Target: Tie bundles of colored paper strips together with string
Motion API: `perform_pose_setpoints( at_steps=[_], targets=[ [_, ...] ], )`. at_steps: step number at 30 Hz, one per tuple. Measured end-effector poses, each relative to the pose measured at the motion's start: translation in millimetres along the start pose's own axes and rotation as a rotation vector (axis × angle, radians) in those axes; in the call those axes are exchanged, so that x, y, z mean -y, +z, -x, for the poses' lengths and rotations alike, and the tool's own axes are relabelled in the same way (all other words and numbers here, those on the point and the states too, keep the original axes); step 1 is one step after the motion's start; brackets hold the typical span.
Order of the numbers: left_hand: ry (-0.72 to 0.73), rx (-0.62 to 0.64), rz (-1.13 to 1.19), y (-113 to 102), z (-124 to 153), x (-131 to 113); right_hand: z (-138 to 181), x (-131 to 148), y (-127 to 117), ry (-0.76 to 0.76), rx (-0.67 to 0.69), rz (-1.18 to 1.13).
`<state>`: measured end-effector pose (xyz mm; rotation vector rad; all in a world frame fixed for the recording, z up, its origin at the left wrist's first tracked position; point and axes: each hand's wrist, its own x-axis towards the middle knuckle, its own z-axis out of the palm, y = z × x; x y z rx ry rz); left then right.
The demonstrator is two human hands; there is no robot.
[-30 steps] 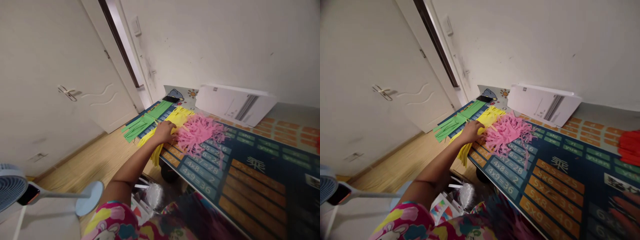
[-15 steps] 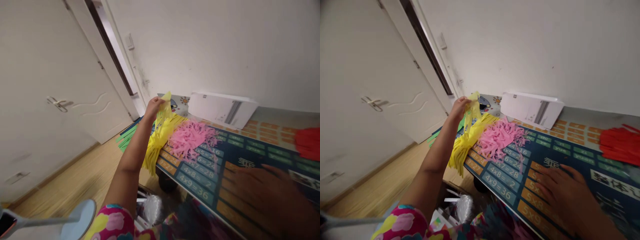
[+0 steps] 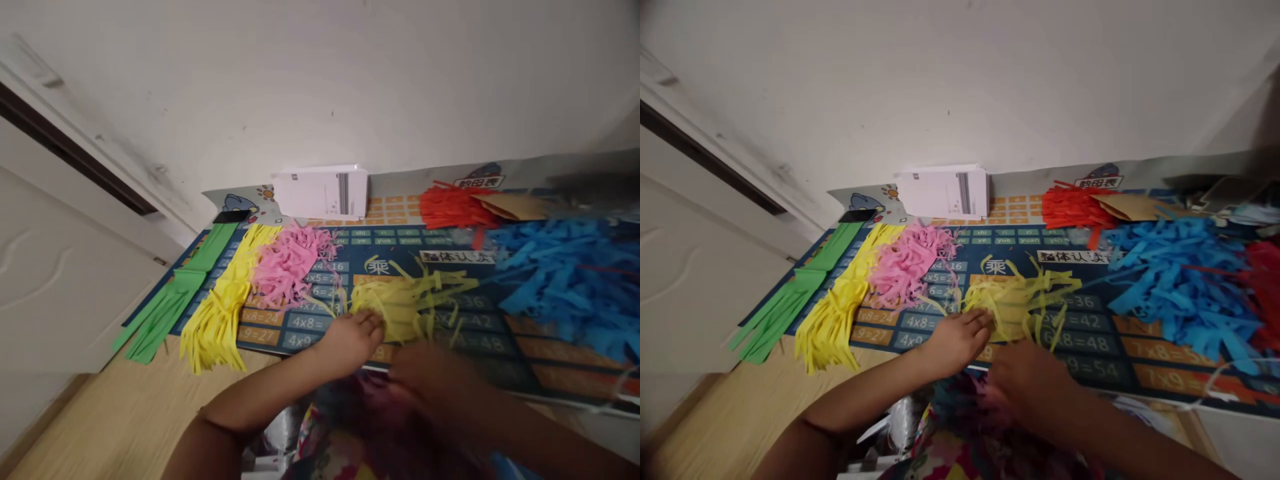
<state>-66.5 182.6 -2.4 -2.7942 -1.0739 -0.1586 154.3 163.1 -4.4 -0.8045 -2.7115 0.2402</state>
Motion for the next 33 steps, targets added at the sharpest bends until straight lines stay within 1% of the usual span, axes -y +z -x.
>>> perform_pose_setpoints(
  at_steps=[3, 5, 7, 10, 14, 15, 16, 17, 18, 19, 20, 21, 22, 23, 24, 25, 26, 28, 29, 31, 32, 33],
  targets=[
    [-0.057, 0.003, 0.000, 0.0, -1.3, -3.8, -15.0, -15.8, -12.7, 0.031, -0.051, -0.034],
    [-0.104, 0.030, 0.022, -4.6, -3.8, -7.1, -19.2, -25.3, -9.6, 0.066, -0.088, 0.028],
    [-0.190, 0.068, 0.044, -10.1, -6.4, -8.8, -16.7, -32.3, -1.6, 0.109, -0.104, 0.098],
    [-0.434, 0.090, -0.004, -17.0, -4.6, -2.3, -7.2, -39.6, 7.8, 0.144, -0.092, 0.134],
    [-0.776, 0.097, -0.046, -25.7, 17.2, 22.8, -0.4, -47.0, 8.7, 0.148, -0.114, 0.145],
    [-0.858, 0.067, -0.052, -28.8, 23.7, 28.0, -0.5, -48.5, 8.3, 0.144, -0.122, 0.145],
    [-0.941, 0.001, -0.070, -32.1, 28.9, 30.7, -1.2, -49.9, 7.8, 0.140, -0.127, 0.144],
    [-1.001, -0.099, -0.091, -35.2, 31.9, 30.3, -2.1, -51.1, 7.4, 0.132, -0.128, 0.144],
    [-1.009, -0.211, -0.096, -37.7, 32.3, 26.2, -3.1, -52.1, 6.9, 0.117, -0.130, 0.148],
    [-0.945, -0.301, -0.067, -38.9, 29.8, 18.8, -4.2, -52.8, 6.4, 0.098, -0.132, 0.156],
    [-0.812, -0.342, 0.001, -38.7, 24.5, 8.8, -5.2, -53.3, 5.8, 0.079, -0.131, 0.168],
    [-0.632, -0.329, 0.096, -36.9, 17.1, -2.4, -6.1, -53.7, 5.1, 0.062, -0.129, 0.183],
    [-0.440, -0.255, 0.195, -33.9, 8.6, -13.1, -7.0, -53.9, 4.4, 0.049, -0.122, 0.199],
    [-0.312, -0.164, 0.252, -30.0, 0.1, -21.7, -7.8, -54.1, 3.9, 0.042, -0.111, 0.214],
    [-0.269, -0.084, 0.252, -25.9, -6.8, -27.3, -8.4, -54.3, 3.6, 0.041, -0.100, 0.226],
    [-0.296, -0.019, 0.219, -22.1, -11.1, -29.2, -8.9, -54.6, 3.6, 0.042, -0.094, 0.234],
    [-0.366, 0.027, 0.167, -19.3, -12.3, -27.8, -9.3, -54.9, 4.0, 0.042, -0.098, 0.237],
    [-0.541, 0.059, 0.067, -18.9, -6.1, -17.9, -10.2, -55.2, 5.2, 0.037, -0.136, 0.235],
    [-0.625, 0.043, 0.030, -21.5, -0.5, -11.9, -10.8, -54.7, 5.5, 0.032, -0.160, 0.233],
    [-0.772, -0.059, -0.033, -30.1, 9.3, -3.9, -12.8, -52.0, 4.7, 0.018, -0.188, 0.236],
    [-0.803, -0.128, -0.049, -34.4, 11.7, -3.4, -14.3, -49.8, 3.6, 0.010, -0.190, 0.243],
    [-0.774, -0.183, -0.044, -37.5, 12.0, -5.3, -15.9, -47.2, 2.0, -0.001, -0.187, 0.253]
  ],
)
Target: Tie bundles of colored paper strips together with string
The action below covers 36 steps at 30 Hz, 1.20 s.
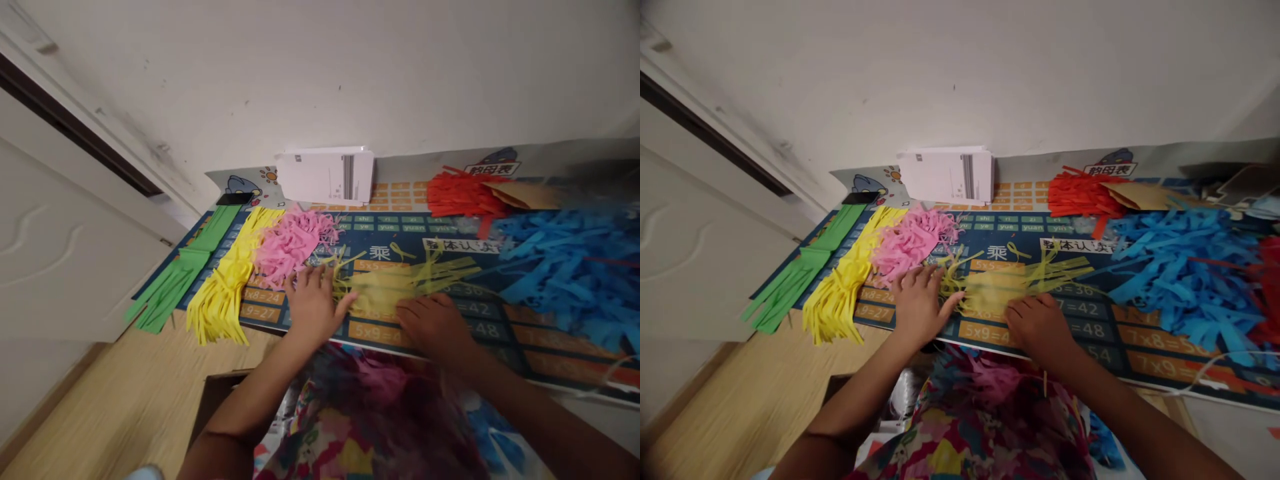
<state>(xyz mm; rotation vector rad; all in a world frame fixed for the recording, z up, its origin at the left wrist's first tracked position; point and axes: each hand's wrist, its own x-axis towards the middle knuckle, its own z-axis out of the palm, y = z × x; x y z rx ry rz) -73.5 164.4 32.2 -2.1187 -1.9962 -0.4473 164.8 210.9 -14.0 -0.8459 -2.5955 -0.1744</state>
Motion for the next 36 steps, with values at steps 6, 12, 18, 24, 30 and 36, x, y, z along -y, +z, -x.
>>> perform_pose_setpoints(
  at_steps=[6, 12, 18, 24, 30, 36],
  targets=[
    [0.481, 0.170, 0.107, 16.6, -2.1, -24.4, -6.2, 1.1, -3.5, -0.022, 0.042, -0.005],
    [0.461, 0.196, 0.164, 33.0, -5.7, -13.3, 7.3, -31.1, -19.1, -0.025, 0.122, -0.003],
    [0.526, 0.187, 0.245, 40.4, -1.7, -24.7, 13.8, -27.1, -54.3, 0.023, 0.100, 0.090],
    [0.577, 0.202, 0.184, 30.5, 1.0, -21.8, 11.5, -22.5, -22.7, 0.005, 0.184, -0.149],
    [0.325, 0.282, 0.306, 31.9, -9.0, -14.4, 4.6, -54.1, -5.9, 0.274, 0.329, -0.449],
    [0.065, 0.363, 0.210, 41.5, -32.6, -22.8, -23.1, -46.5, -1.4, 0.466, 0.413, -0.257]
  ],
)
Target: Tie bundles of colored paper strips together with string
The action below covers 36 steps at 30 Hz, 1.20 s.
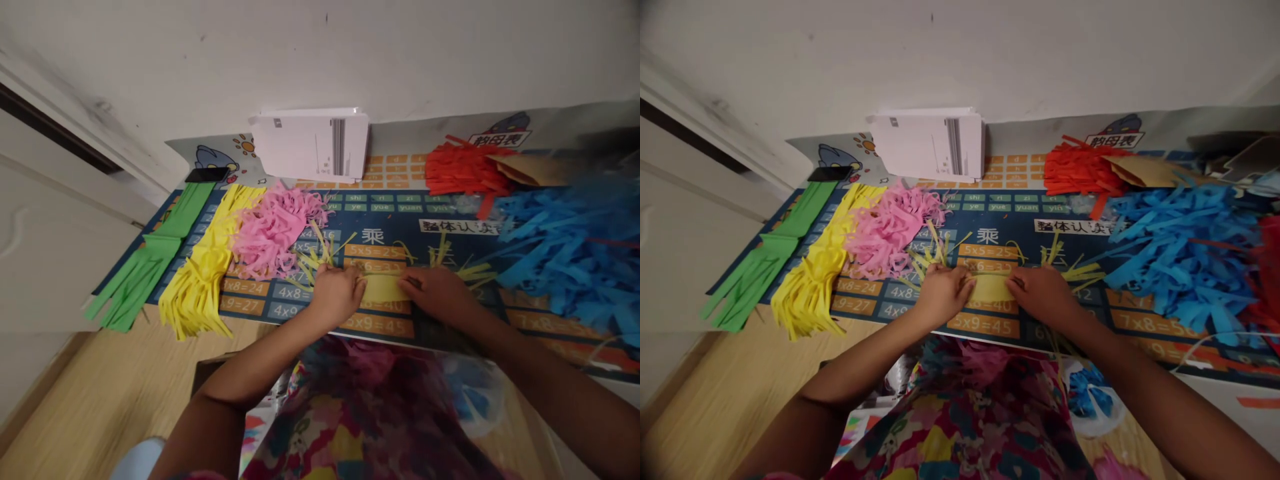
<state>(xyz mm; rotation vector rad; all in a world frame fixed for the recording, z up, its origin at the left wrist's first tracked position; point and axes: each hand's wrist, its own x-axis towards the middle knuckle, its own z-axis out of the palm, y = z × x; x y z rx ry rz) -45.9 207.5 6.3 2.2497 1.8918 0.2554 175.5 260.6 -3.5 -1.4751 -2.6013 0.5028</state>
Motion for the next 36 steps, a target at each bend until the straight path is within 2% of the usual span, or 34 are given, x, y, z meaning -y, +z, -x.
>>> perform_pose_setpoints(
  at_steps=[3, 8, 17, 25, 28, 30, 32, 33, 36],
  targets=[
    [-0.008, -0.019, -0.115, 3.0, -6.4, 0.2, -5.4, 4.0, 5.1, 0.002, -0.042, 0.087],
    [-0.005, -0.062, -0.159, 10.7, -9.0, 2.7, -6.9, -4.5, 14.2, 0.013, -0.136, 0.032],
    [-0.002, -0.110, -0.151, 15.2, -12.9, 4.9, -9.2, -6.5, 14.2, 0.048, -0.126, -0.008],
    [-0.033, -0.084, -0.161, 15.8, -13.5, 4.7, -13.4, -2.6, 15.2, 0.122, -0.094, -0.009],
    [0.059, -0.176, -0.166, 10.6, -15.3, 7.8, -13.9, -7.2, 8.8, 0.150, -0.121, 0.023],
    [0.254, -0.166, -0.198, 3.9, -17.2, 9.3, -8.1, -8.6, -1.9, 0.162, -0.233, 0.123],
    [0.463, -0.054, -0.254, -5.3, -17.7, 8.6, 2.7, -5.1, -13.7, 0.075, -0.353, 0.218],
    [0.535, 0.014, -0.284, -10.3, -17.2, 7.0, 8.8, -1.6, -18.1, -0.042, -0.363, 0.231],
    [0.569, 0.131, -0.356, -22.5, -12.4, -2.1, 20.2, 9.5, -18.7, -0.459, -0.179, 0.196]
  ],
)
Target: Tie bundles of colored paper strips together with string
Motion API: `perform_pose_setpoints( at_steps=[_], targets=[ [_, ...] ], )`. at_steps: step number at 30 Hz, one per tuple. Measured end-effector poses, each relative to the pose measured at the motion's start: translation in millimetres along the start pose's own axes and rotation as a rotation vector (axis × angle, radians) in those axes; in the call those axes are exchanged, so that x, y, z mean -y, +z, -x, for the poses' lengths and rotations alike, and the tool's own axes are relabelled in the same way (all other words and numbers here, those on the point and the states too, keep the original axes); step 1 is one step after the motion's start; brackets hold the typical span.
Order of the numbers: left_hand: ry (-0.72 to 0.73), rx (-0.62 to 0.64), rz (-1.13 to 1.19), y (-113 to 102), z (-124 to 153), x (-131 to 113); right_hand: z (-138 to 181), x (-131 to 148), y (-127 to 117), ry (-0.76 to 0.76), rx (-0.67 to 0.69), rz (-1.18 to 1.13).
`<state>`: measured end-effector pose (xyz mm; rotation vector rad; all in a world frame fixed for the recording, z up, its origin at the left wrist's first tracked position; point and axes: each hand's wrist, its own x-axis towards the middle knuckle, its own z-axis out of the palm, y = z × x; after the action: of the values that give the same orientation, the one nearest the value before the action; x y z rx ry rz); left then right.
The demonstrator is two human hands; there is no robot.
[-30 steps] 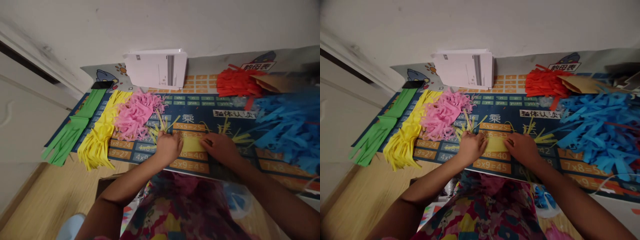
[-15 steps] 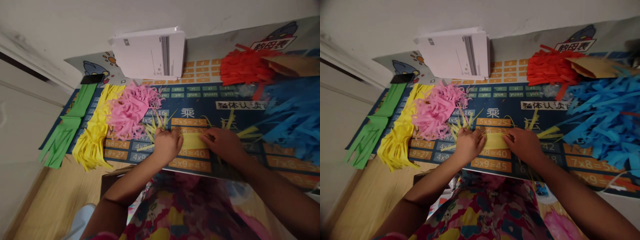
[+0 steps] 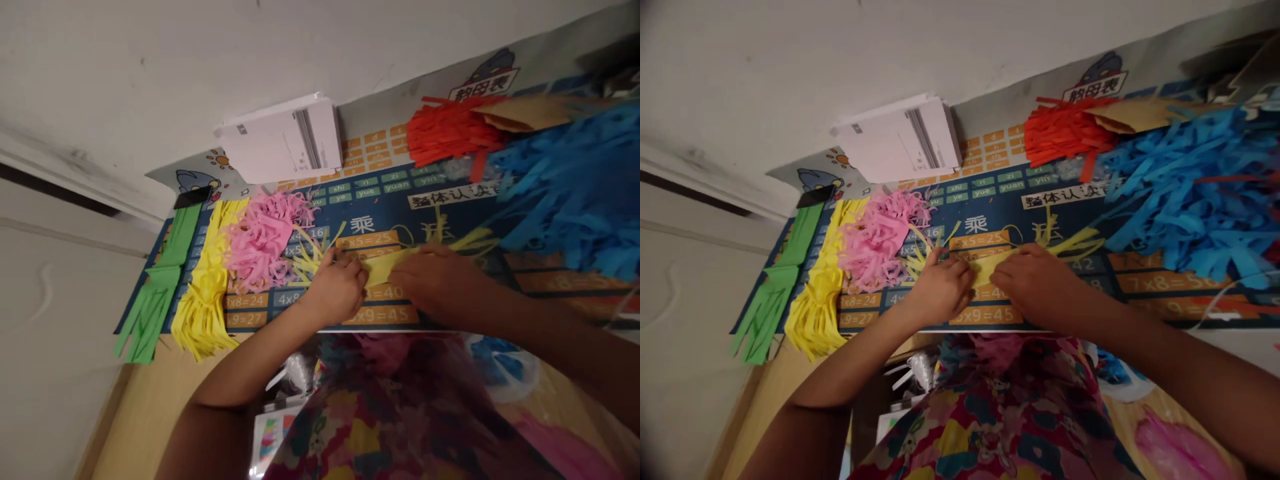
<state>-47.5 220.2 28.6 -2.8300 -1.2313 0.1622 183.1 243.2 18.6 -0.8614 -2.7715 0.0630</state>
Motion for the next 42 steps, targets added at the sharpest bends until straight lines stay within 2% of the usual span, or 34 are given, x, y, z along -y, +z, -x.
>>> perform_pose_setpoints(
  at_steps=[2, 7, 11, 16, 20, 25, 30, 42],
  targets=[
    [-0.045, 0.017, -0.021, -4.8, 0.4, -7.5, -1.4, 1.8, 9.2, -0.106, 0.065, -0.026],
    [-0.189, -0.065, -0.032, 4.2, 0.7, -17.1, -7.0, -22.5, 36.2, -0.001, -0.023, -0.080],
    [-0.241, -0.151, 0.029, 16.3, 9.5, -4.5, -4.2, -37.7, 40.6, 0.084, -0.057, -0.213],
    [-0.271, -0.227, 0.261, 26.7, 23.8, 17.4, -1.6, -52.8, 44.0, 0.165, -0.037, -0.411],
    [-0.346, -0.245, 0.370, 28.4, 22.8, 24.5, -6.4, -63.2, 41.8, 0.223, 0.013, -0.529],
    [-0.382, -0.154, 0.428, 25.1, 14.7, 28.4, -16.1, -59.1, 35.3, 0.314, 0.096, -0.508],
    [-0.469, -0.184, 0.364, 30.8, 6.8, 26.8, -20.9, -43.6, 41.6, 0.481, 0.050, -0.273],
    [-0.499, -0.178, 0.333, 34.8, 2.0, 25.1, -15.9, -40.2, 50.9, 0.400, -0.060, -0.166]
  ],
)
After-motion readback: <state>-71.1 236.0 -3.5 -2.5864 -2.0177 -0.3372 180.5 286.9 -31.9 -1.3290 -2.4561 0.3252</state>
